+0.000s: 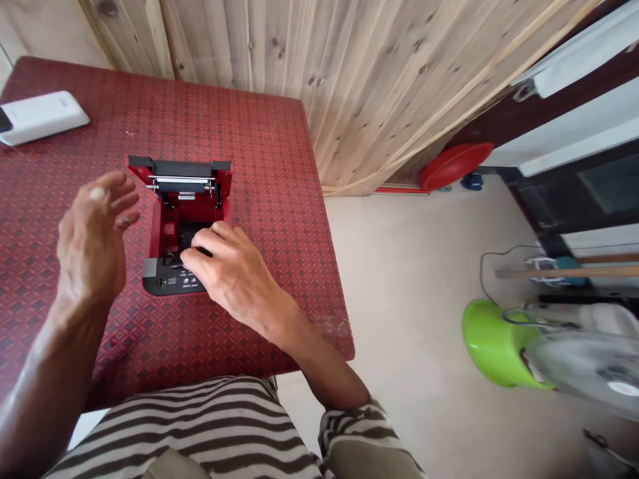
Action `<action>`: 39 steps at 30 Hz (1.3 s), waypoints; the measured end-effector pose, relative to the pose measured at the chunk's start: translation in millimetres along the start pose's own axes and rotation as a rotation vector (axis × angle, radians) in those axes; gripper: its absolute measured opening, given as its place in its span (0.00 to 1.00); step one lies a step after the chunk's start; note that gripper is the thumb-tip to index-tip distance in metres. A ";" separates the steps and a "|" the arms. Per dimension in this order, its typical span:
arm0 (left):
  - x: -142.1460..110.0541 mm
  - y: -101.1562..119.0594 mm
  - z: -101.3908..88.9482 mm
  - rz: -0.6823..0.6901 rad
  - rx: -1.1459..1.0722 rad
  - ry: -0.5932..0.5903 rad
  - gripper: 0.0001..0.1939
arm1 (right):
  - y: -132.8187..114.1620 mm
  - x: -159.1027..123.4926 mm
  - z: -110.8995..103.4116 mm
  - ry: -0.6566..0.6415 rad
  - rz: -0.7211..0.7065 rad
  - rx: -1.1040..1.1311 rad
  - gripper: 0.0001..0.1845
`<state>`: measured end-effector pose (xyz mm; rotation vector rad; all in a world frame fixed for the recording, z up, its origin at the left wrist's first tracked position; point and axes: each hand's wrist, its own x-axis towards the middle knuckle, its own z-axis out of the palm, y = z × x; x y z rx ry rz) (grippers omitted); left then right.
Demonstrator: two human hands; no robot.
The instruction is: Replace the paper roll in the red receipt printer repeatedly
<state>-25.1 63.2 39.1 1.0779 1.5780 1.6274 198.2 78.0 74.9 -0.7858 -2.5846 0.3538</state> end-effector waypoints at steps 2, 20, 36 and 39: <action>28.2 8.7 15.3 -0.060 -0.041 0.003 0.30 | -0.8 -3.2 3.9 0.105 -0.018 -0.059 0.14; -32.1 -1.0 -5.3 -0.263 -0.082 -0.177 0.29 | -17.4 -28.2 15.2 0.284 0.014 -0.232 0.16; -42.3 -10.7 -12.2 -0.215 -0.046 -0.190 0.26 | -19.4 -39.5 28.4 0.278 0.136 -0.053 0.13; -52.5 -8.7 -17.1 -0.213 -0.083 -0.180 0.25 | -22.2 -50.9 26.3 0.389 0.133 -0.006 0.13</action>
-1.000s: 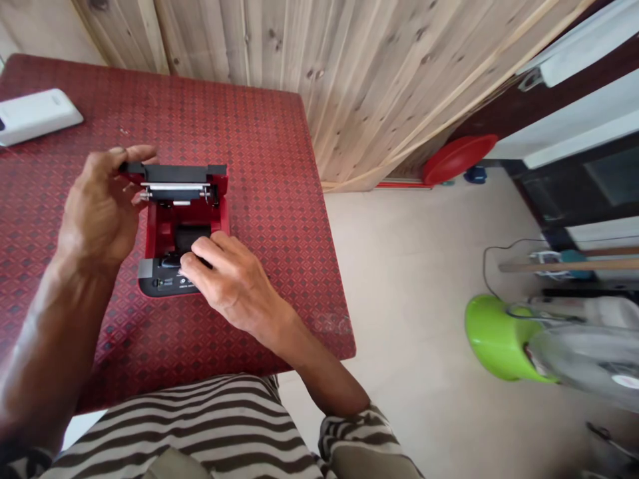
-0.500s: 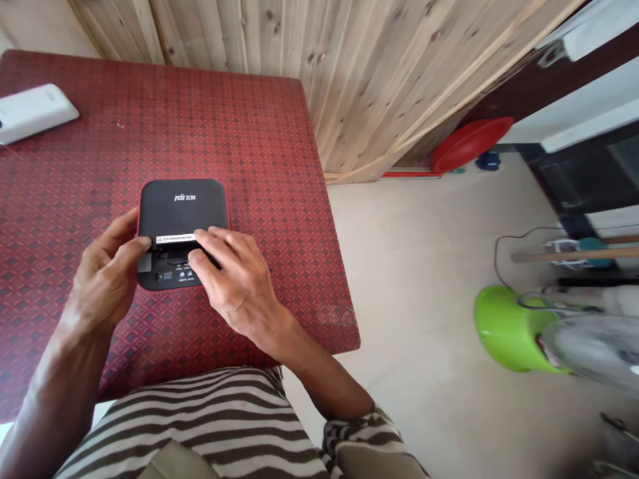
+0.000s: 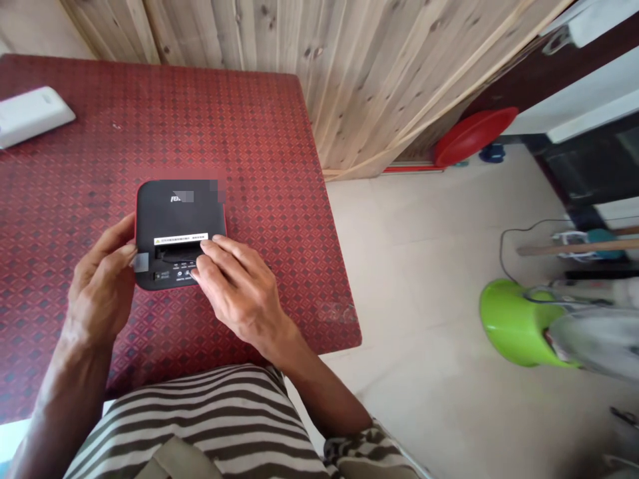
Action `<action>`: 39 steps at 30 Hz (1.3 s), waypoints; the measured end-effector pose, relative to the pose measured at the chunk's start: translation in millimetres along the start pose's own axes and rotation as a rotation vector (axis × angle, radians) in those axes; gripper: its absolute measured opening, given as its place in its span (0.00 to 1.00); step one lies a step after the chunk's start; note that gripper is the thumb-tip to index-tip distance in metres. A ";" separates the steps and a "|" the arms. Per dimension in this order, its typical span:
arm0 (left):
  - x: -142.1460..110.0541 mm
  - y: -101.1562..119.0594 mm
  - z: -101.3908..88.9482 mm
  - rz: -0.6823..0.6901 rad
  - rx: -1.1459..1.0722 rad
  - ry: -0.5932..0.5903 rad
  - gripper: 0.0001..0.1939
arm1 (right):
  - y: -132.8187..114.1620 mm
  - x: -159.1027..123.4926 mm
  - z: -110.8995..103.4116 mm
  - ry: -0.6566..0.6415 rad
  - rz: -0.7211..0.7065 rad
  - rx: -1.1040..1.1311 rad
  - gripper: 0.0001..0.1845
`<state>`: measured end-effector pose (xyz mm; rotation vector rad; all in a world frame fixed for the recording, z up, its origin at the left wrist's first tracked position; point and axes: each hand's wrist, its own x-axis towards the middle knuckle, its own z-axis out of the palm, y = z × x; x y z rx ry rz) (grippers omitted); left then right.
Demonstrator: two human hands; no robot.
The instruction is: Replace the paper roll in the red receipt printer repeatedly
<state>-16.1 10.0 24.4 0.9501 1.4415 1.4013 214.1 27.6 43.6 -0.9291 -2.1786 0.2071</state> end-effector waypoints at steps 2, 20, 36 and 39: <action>-8.6 -0.8 -1.7 0.016 0.015 0.000 0.25 | -0.2 -6.4 -5.5 0.087 0.034 0.014 0.16; -23.8 -10.8 15.7 0.081 0.095 0.152 0.23 | 22.5 -22.3 -6.1 0.235 0.212 0.005 0.09; -20.3 -22.4 6.3 0.247 0.283 0.139 0.27 | 16.4 91.5 8.8 -0.541 0.015 -0.157 0.15; -19.2 -26.9 4.0 0.250 0.292 0.120 0.28 | 8.8 118.6 19.0 -0.770 0.020 -0.260 0.18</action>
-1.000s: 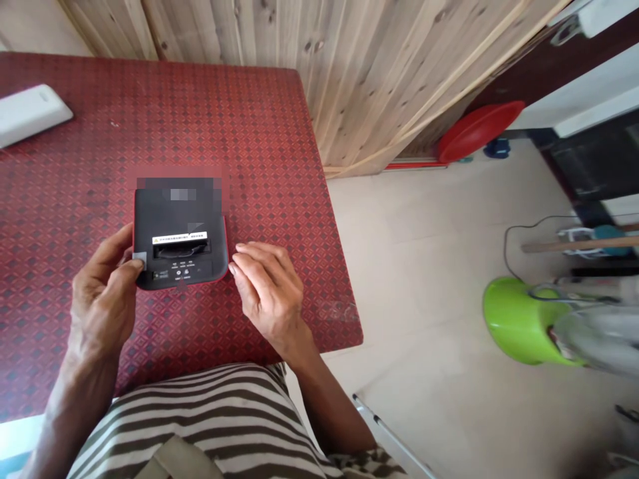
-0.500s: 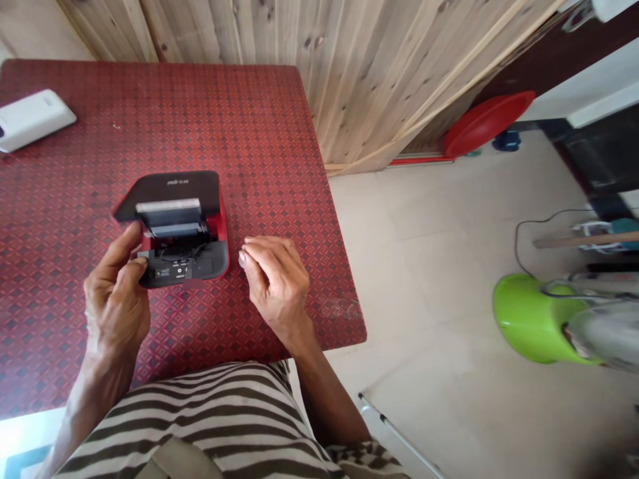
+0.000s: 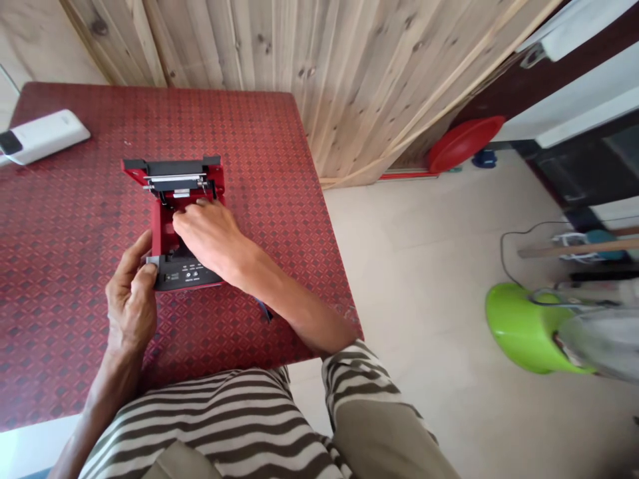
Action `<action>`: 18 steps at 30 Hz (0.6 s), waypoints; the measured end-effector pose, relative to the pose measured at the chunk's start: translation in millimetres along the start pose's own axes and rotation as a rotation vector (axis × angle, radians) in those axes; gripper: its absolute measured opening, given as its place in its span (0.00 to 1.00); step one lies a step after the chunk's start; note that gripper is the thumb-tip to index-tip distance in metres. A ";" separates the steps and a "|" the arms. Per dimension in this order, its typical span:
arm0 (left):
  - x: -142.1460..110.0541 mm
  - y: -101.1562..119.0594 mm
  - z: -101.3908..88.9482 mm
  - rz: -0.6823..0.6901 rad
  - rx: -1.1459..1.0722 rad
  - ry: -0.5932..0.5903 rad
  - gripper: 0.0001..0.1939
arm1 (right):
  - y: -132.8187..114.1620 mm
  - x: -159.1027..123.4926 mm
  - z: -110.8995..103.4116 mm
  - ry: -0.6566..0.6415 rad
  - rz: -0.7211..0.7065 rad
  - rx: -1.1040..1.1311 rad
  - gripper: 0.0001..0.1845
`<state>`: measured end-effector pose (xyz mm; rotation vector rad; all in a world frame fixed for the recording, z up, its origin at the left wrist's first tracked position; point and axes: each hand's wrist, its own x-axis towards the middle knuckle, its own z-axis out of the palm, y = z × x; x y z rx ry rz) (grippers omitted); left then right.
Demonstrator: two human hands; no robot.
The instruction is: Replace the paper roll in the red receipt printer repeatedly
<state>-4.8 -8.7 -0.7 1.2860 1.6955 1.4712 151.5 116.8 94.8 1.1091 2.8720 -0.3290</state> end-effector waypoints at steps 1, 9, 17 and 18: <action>-0.1 -1.8 0.0 -0.001 -0.007 -0.004 0.29 | -1.5 5.1 -1.8 -0.038 0.003 -0.016 0.18; -0.1 -7.6 1.8 -0.042 -0.129 -0.033 0.30 | 4.4 17.1 -7.0 -0.110 -0.018 -0.042 0.16; 1.3 -3.1 1.8 -0.045 -0.104 -0.040 0.27 | 16.4 -40.8 -20.0 0.257 -0.018 0.288 0.09; 1.5 -2.8 1.9 -0.041 -0.104 -0.040 0.27 | 25.0 -49.7 -18.6 0.347 -0.017 0.381 0.10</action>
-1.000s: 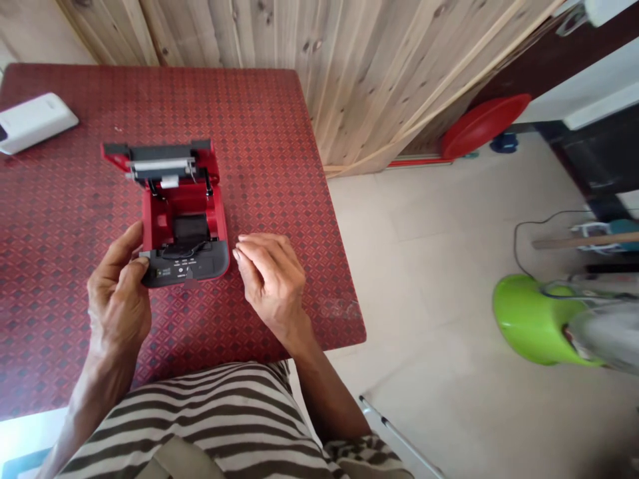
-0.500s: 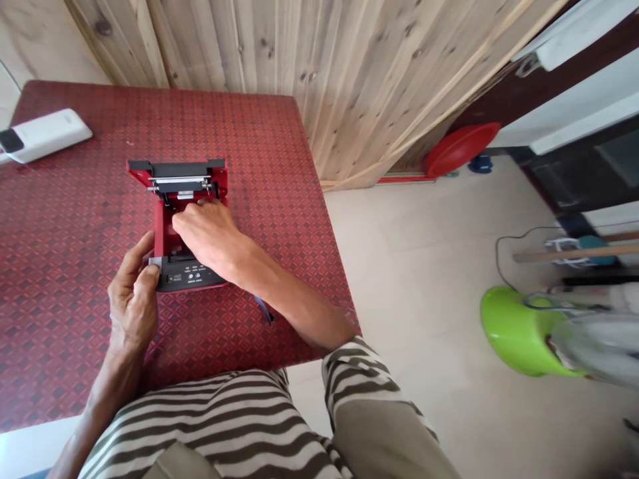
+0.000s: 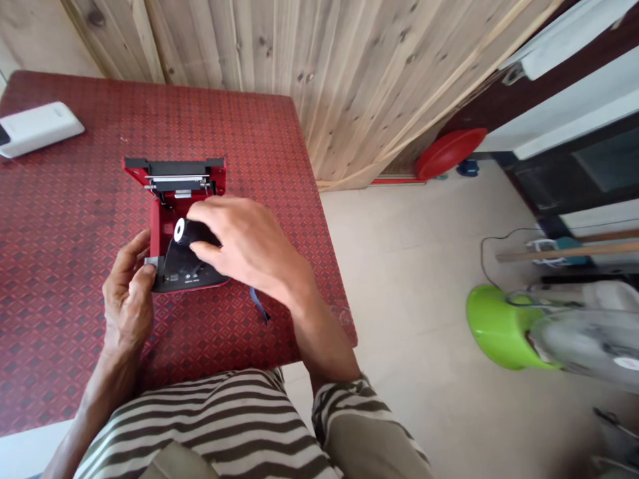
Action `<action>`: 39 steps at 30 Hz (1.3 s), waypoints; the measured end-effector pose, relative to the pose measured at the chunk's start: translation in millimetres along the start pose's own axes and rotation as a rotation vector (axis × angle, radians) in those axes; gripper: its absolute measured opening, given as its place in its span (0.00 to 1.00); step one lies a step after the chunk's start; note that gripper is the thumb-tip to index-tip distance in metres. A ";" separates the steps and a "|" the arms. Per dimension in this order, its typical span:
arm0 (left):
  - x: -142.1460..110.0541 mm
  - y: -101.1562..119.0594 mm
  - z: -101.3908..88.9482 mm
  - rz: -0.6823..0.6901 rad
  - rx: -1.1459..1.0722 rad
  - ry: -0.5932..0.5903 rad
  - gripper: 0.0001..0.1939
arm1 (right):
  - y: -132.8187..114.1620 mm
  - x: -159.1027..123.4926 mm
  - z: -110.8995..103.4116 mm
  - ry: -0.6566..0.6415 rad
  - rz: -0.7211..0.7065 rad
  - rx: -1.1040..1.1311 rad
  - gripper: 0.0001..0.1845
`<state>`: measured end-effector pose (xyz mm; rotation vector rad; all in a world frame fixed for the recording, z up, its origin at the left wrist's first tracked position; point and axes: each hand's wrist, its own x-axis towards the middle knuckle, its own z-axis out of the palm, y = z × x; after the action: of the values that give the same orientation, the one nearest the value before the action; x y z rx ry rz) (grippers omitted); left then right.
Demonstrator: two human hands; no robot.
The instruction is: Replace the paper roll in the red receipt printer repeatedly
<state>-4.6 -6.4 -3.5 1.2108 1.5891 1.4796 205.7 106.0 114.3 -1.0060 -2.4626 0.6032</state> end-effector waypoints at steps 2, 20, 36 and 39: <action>0.6 0.1 0.3 0.005 -0.002 0.007 0.27 | 22.7 -13.5 -3.8 0.201 0.043 0.178 0.11; 0.2 0.9 1.3 0.026 0.019 0.063 0.28 | 109.0 -36.3 80.3 0.248 0.447 0.485 0.27; -2.0 -7.5 -2.1 0.009 -0.033 0.015 0.28 | 68.4 -110.8 68.3 0.163 0.332 0.393 0.11; -3.4 -8.4 -0.2 -0.003 -0.019 0.021 0.28 | 51.7 -104.2 32.7 0.191 0.263 0.309 0.15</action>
<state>-5.2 -9.1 -12.2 1.1855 1.5859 1.5066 285.3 56.0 38.5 -1.2045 -2.0101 0.8952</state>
